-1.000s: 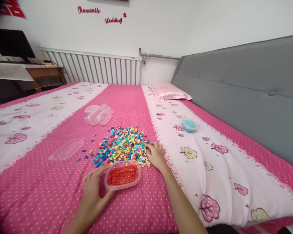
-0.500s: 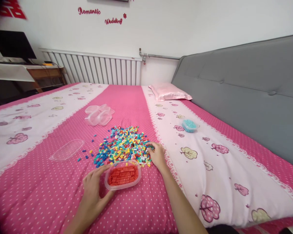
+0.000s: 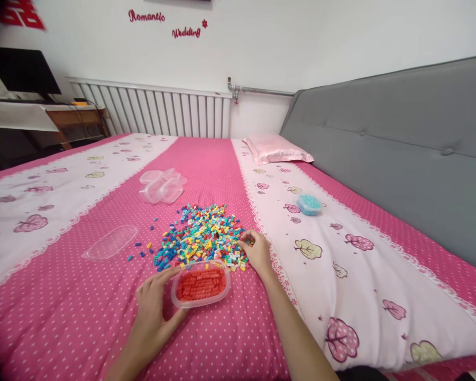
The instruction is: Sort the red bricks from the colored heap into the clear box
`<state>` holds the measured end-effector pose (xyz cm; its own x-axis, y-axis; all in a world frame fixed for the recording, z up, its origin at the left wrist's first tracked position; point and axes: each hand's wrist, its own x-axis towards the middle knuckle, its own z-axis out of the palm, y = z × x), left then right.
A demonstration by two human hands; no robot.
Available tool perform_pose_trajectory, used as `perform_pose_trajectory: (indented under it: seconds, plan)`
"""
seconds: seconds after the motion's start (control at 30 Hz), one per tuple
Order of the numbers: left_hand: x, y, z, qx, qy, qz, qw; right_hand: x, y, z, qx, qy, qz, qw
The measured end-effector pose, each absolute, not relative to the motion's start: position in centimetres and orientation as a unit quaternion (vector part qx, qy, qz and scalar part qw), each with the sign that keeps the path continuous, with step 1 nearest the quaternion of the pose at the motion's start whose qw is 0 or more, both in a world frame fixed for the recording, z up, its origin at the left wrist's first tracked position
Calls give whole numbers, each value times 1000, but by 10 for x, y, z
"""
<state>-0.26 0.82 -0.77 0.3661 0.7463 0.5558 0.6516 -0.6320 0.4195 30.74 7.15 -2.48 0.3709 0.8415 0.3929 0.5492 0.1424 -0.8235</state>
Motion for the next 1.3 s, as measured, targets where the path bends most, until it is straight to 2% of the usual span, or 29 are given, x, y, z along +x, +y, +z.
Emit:
perform_pose_trajectory:
  seconds: [0.53, 0.8, 1.1, 1.3]
  plan:
    - [-1, 4, -4, 822, 424, 369, 92, 304, 66, -18, -651, -569, 110, 491]
    - [-2, 3, -4, 825, 409, 376, 100, 298, 60, -3, -657, -542, 73, 519]
    - [-2, 2, 0, 834, 407, 358, 105, 271, 50, 32, -621, -563, 150, 524]
    - [-3, 2, -2, 835, 403, 359, 105, 246, 28, 69, -569, -624, 253, 472]
